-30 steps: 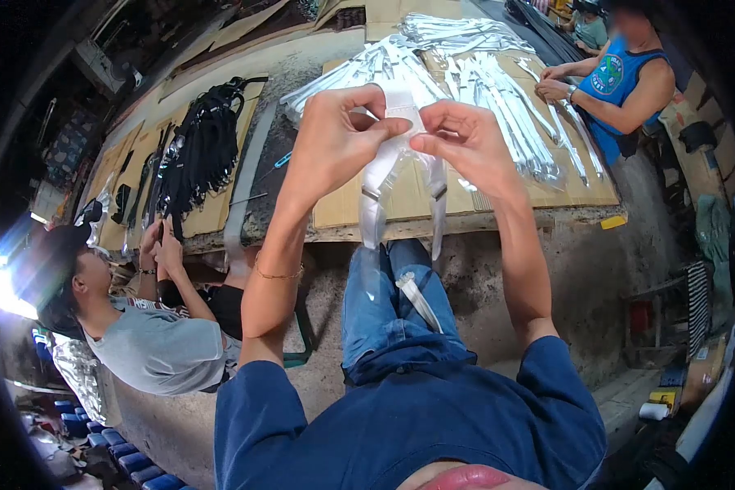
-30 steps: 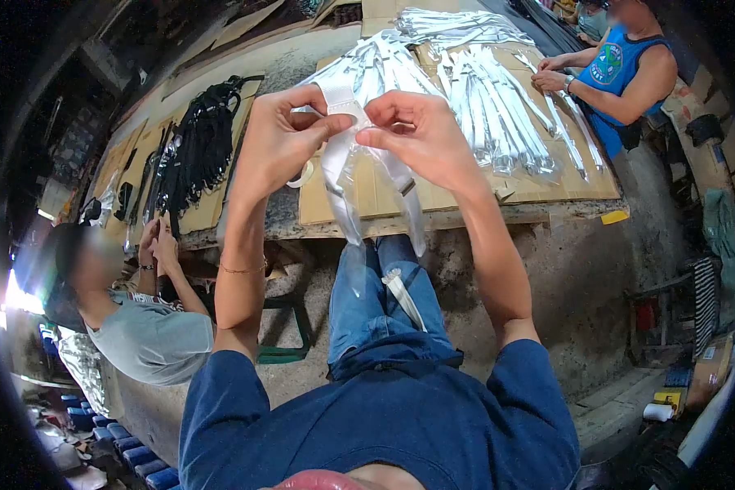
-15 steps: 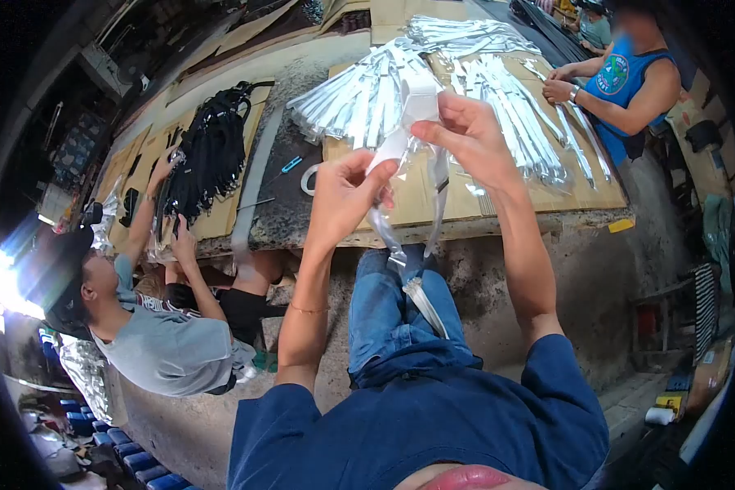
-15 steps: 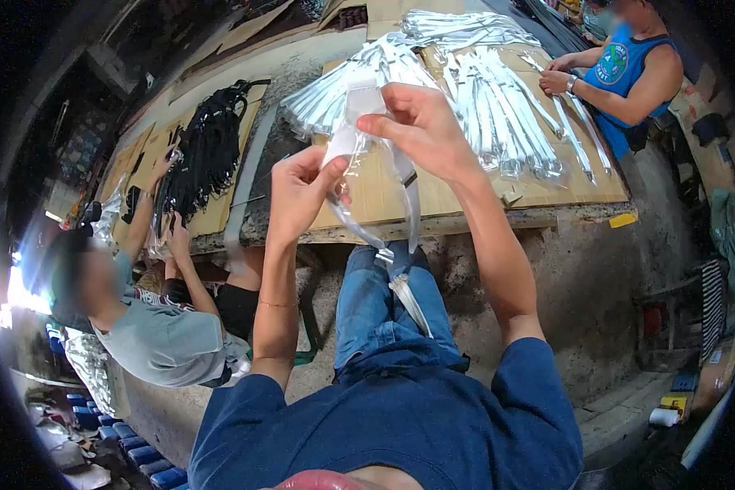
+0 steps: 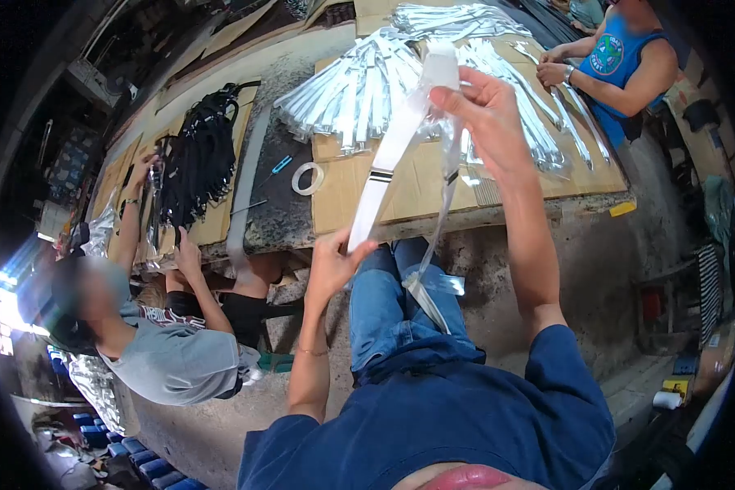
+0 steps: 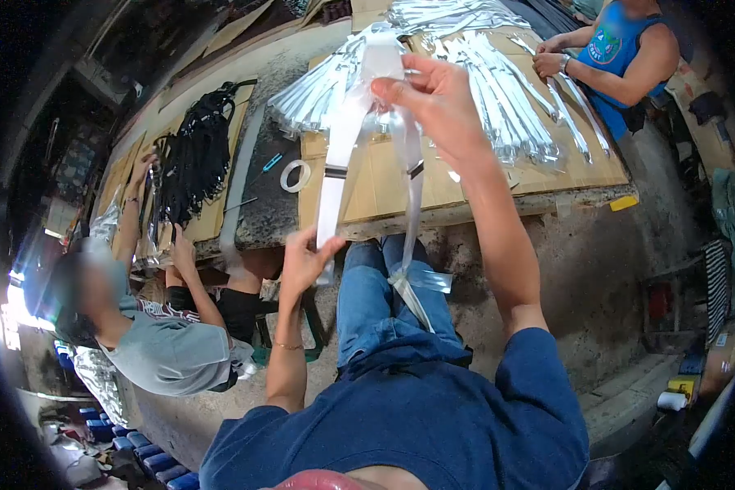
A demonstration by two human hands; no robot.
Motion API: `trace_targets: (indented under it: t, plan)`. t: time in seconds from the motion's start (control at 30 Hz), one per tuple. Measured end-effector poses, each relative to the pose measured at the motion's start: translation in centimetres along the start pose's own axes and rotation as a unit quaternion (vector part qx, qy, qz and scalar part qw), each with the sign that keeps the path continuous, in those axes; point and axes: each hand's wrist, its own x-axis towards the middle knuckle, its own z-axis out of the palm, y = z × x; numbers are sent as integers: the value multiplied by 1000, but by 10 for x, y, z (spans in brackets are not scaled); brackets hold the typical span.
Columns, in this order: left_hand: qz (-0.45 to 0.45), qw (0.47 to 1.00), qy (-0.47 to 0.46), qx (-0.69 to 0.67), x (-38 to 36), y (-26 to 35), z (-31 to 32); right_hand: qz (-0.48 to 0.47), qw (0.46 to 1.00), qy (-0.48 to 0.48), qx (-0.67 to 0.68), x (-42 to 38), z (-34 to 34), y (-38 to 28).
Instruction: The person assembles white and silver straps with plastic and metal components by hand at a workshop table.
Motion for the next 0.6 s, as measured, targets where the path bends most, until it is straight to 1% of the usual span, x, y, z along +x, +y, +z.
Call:
trace_targets:
  t: [0.03,0.07,0.13,0.17,0.2,0.27,0.3,0.33,0.37,0.4,0.43,0.47,0.53,0.57,0.6]
  plan:
    - [-38,996,-45,-73,-7,-4,1,-23,1000,-2,-19,2,-4,-2]
    - [-39,995,-46,-74,-15,-16,4,-22,1000,-1,-20,5,-9,-5]
    - [-111,976,-150,-115,-31,-53,6,-64,997,-6,-41,10,-17,-11]
    - [-163,962,-191,-107,-37,-68,5,-72,996,-15,-54,13,-21,-15]
    - [-163,961,-193,-108,-44,-88,3,-71,996,-13,-56,13,-21,-19]
    - [-234,919,-253,-190,-54,-122,-4,-68,993,-19,-89,14,-20,-28]
    - [-199,933,-268,-135,-56,-124,-15,-83,987,-45,-127,12,-22,-27]
    - [-163,942,-281,-78,-53,-119,-28,-85,986,-43,-134,10,-20,-31]
    - [-79,960,-259,67,-32,-77,-51,-73,984,-52,-153,6,-15,-35]
    - [-151,969,-186,52,-11,-23,-60,-60,982,-64,-169,3,-11,-37]
    - [-41,998,-46,-12,2,-18,-57,-72,975,-80,-194,1,-7,-37]
    - [-2,996,-11,-89,25,23,-58,-67,975,-90,-191,-3,1,-38]
    - [82,968,31,-234,55,91,-52,-22,984,-94,-152,-11,22,-44]
    - [127,969,43,-206,69,120,-49,6,985,-97,-139,-14,29,-47]
    - [174,967,54,-178,81,138,-45,3,985,-103,-141,-14,32,-45]
